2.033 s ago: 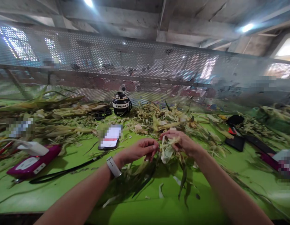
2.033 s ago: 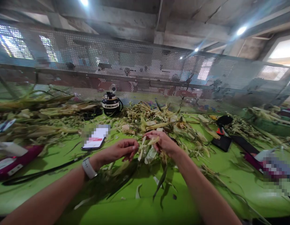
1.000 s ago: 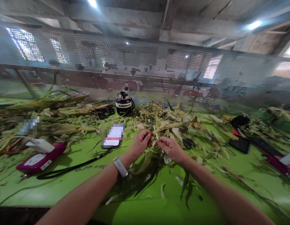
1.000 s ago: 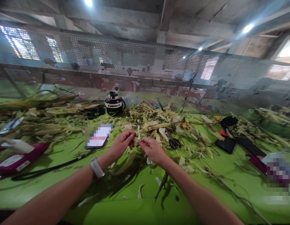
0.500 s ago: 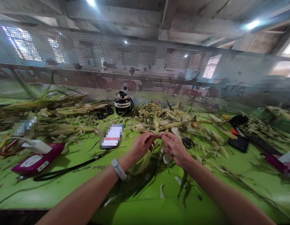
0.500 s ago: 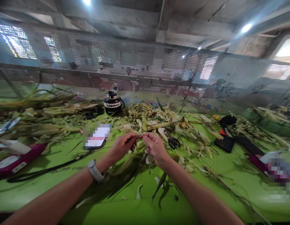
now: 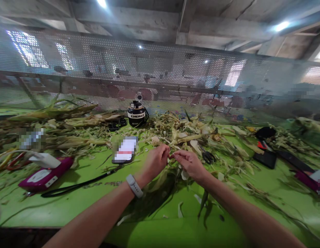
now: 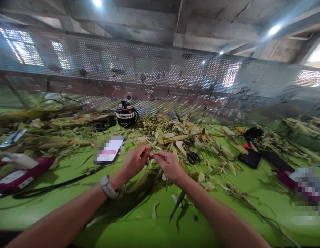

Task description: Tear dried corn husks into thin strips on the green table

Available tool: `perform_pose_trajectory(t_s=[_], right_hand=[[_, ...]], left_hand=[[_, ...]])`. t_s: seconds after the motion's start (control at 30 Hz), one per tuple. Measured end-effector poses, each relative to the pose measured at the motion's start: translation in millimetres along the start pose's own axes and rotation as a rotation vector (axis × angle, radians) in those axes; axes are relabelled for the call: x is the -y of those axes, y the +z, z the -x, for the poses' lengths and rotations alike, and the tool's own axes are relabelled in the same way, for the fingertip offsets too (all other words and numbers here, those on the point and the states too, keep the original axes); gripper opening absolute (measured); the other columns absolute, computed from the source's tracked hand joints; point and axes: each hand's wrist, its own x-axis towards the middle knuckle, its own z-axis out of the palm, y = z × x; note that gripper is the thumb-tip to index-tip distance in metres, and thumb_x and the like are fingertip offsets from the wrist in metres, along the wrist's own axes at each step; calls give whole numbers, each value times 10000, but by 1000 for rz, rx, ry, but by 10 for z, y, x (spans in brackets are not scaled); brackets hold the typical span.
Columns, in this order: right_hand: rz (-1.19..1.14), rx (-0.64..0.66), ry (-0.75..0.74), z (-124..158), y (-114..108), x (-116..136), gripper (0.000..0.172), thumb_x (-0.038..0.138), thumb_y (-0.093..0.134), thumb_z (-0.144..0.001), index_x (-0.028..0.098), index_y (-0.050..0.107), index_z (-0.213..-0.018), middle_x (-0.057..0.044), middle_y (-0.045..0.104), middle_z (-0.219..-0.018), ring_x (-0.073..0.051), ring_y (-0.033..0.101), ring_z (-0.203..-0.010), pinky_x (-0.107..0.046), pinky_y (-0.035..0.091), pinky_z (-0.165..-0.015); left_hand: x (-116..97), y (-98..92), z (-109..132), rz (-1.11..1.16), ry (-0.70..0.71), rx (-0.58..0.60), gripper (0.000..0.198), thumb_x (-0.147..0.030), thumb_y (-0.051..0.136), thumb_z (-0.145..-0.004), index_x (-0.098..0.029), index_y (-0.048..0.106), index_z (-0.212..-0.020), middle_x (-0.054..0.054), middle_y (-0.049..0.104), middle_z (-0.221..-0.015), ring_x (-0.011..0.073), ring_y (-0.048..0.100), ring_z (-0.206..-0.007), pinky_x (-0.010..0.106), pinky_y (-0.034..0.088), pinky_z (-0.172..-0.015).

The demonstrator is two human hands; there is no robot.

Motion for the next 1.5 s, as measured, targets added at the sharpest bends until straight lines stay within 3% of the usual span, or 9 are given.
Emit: perform_pose_trajectory(t_s=[0.2, 0.47, 0.63, 0.8, 0.97, 1.17, 1.37, 1.5], right_hand=[[159, -5, -100, 19, -5, -7, 239, 364, 516, -828, 180, 656, -765, -31, 643, -760, -161, 554, -728, -275, 420, -686], [265, -24, -148, 51, -4, 18, 239, 334, 483, -856, 193, 648, -756, -29, 624, -720, -166, 539, -690, -269, 406, -644], [255, -80, -100, 71, 15, 4, 222, 349, 480, -858, 188, 621, -801, 0, 550, -621, -129, 452, -551, -245, 328, -524], [343, -127, -75, 101, 18, 6, 256, 306, 456, -869, 184, 536, -1079, 80, 406, -471, -108, 345, -435, -239, 253, -481], [559, -79, -64, 102, 29, -2, 239, 338, 500, -840, 193, 598, -1002, 77, 365, -468, -109, 319, -438, -246, 233, -495], [627, -106, 10, 51, 63, -75, 322, 462, 518, -833, 182, 610, -962, 55, 410, -486, -120, 331, -447, -254, 213, -501], [596, -82, -89, 25, 89, -113, 128, 234, 492, -828, 184, 607, -803, 10, 529, -612, -123, 426, -555, -237, 275, -552], [463, -25, -110, 37, 72, -91, 121, 242, 491, -819, 178, 578, -764, 33, 483, -571, -104, 387, -510, -232, 278, -523]], left_hand=[[26, 20, -10, -56, 9, -7, 212, -254, 378, -893, -191, 523, -751, 7, 577, -620, 132, 502, -556, 251, 326, -587], [2, 12, -22, -3, -23, -22, 197, -262, 403, -869, -193, 523, -729, 5, 552, -590, 135, 490, -543, 263, 343, -593], [62, 51, -57, 326, -145, 9, 194, -339, 463, -832, -181, 546, -757, 11, 598, -688, 119, 544, -506, 246, 403, -521], [50, 28, -87, 646, -358, 22, 274, -418, 589, -721, -159, 586, -812, 7, 618, -719, 108, 517, -502, 211, 383, -401], [-30, 15, -53, 671, -439, -18, 266, -396, 629, -707, -142, 629, -785, -19, 592, -638, 63, 426, -461, 170, 268, -369], [-74, 86, -17, 676, -440, -41, 199, -328, 632, -733, -140, 667, -789, -6, 638, -662, 73, 449, -500, 180, 321, -423], [-104, 112, 7, 683, -423, -49, 198, -330, 639, -724, -142, 682, -770, 10, 659, -646, 108, 523, -561, 199, 391, -490], [-76, 113, 4, 663, -390, -62, 235, -368, 644, -707, -137, 677, -732, 13, 653, -628, 118, 537, -580, 209, 404, -521]])
